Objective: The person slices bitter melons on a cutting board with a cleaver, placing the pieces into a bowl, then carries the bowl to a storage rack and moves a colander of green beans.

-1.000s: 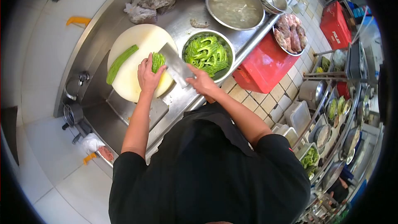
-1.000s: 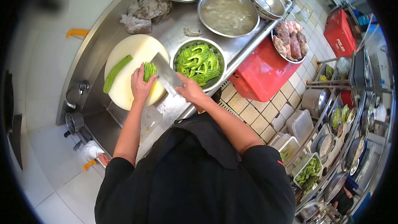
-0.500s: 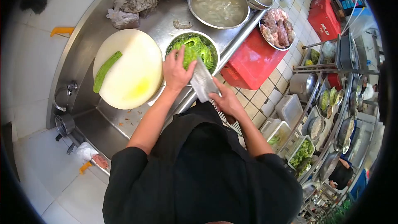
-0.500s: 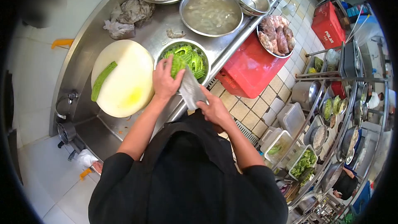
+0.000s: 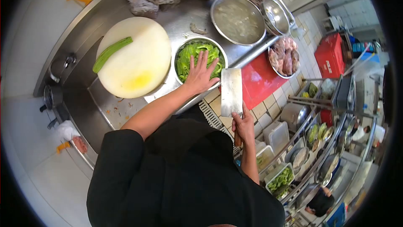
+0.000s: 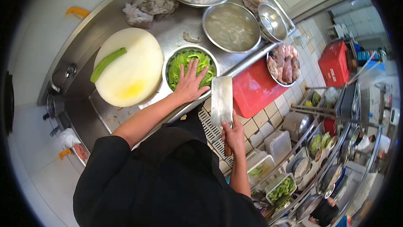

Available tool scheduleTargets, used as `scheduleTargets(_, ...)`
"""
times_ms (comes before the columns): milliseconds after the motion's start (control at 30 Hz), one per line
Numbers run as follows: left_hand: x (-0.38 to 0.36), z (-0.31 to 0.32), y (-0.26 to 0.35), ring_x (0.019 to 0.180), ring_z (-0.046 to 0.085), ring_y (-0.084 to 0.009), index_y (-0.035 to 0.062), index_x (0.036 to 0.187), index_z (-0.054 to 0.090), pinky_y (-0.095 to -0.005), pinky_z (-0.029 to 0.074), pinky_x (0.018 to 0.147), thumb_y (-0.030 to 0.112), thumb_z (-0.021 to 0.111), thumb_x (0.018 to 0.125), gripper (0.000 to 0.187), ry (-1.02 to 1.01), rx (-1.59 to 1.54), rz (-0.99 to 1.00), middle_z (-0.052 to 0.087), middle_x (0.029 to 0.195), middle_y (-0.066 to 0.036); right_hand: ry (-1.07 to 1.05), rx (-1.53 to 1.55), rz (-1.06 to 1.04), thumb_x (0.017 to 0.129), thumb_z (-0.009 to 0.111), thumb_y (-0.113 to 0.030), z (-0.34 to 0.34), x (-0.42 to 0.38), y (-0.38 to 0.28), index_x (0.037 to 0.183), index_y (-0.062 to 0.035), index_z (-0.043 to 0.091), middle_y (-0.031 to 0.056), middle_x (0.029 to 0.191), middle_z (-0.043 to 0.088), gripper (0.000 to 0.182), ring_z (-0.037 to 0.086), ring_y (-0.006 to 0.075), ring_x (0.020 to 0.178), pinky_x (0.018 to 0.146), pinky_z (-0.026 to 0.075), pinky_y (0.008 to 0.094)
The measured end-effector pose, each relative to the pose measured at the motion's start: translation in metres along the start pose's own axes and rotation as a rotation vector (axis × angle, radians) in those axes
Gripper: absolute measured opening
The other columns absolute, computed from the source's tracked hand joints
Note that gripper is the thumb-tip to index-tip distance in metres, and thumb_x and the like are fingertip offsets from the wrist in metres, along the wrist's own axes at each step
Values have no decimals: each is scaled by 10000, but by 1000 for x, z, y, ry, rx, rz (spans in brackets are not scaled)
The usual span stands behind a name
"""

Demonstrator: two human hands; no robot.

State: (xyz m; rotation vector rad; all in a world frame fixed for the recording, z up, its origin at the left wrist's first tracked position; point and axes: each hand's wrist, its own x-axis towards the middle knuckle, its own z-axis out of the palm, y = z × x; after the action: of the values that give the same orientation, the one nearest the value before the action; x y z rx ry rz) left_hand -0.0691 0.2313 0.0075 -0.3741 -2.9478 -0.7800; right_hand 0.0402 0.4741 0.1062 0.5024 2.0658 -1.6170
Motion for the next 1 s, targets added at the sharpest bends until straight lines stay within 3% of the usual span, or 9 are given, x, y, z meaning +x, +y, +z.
scheduleTargets(100,-4,-35,-35,1548,237,-461,172,1599,402,-674,105,1237,539,656,938,798,130,9,19,279,1662,-260,-14,-20,-58,1000,608,-23,10,6,-5,1622,-59,336,21,728,587,679,512,90,490,452,442,250)
scheduleTargets(167,-11,-85,-81,1509,327,-431,156,1504,533,-638,158,1243,413,741,904,685,112,-111,-270,362,1620,-245,-9,30,-98,991,601,15,14,6,-12,1616,-43,339,38,848,650,680,505,79,503,451,443,245)
scheduleTargets(200,-20,-82,-138,1477,377,-428,145,1483,549,-612,211,1237,336,759,902,647,256,68,-252,416,1581,-246,13,52,-120,990,600,21,14,7,-9,1607,-42,356,41,869,660,666,507,75,508,447,443,246)
scheduleTargets(267,-52,-122,-221,1445,414,-446,103,1488,527,-602,327,1184,300,755,902,659,305,176,-440,435,1552,-265,32,28,-141,996,608,-11,11,8,-10,1612,-54,351,22,785,609,669,506,79,504,450,449,247)
scheduleTargets(300,-72,-146,-253,1402,473,-436,102,1523,488,-570,393,1150,299,759,894,713,238,343,-526,462,1531,-265,47,27,-148,998,613,-26,10,8,-9,1615,-60,349,13,742,584,671,506,82,503,452,452,248)
scheduleTargets(400,-125,-187,-298,1369,521,-387,106,1557,438,-532,442,1109,266,736,901,738,34,338,-775,521,1493,-223,98,56,-190,1000,609,-28,6,15,-6,1555,-47,438,17,694,579,582,510,86,470,430,448,265)
scheduleTargets(600,-153,-180,-277,1195,609,-393,74,1420,609,-499,494,1027,220,753,855,601,110,349,-639,670,1248,-203,158,50,-218,991,630,-65,5,27,-4,1544,-59,459,18,672,557,578,517,92,466,430,449,273)
scheduleTargets(767,-146,-143,-224,1149,624,-378,35,1308,685,-459,506,1011,195,793,800,544,273,-27,-571,689,1188,-197,159,54,-260,990,629,-59,29,21,-12,1518,-57,486,15,658,547,547,521,93,470,432,455,271)
scheduleTargets(1000,-119,-120,-181,1133,624,-363,48,1285,692,-464,507,1000,180,814,799,518,278,-44,-410,695,1190,-170,-23,7,-269,986,640,-36,82,10,-9,1564,-33,433,21,760,618,614,518,75,492,429,445,260)
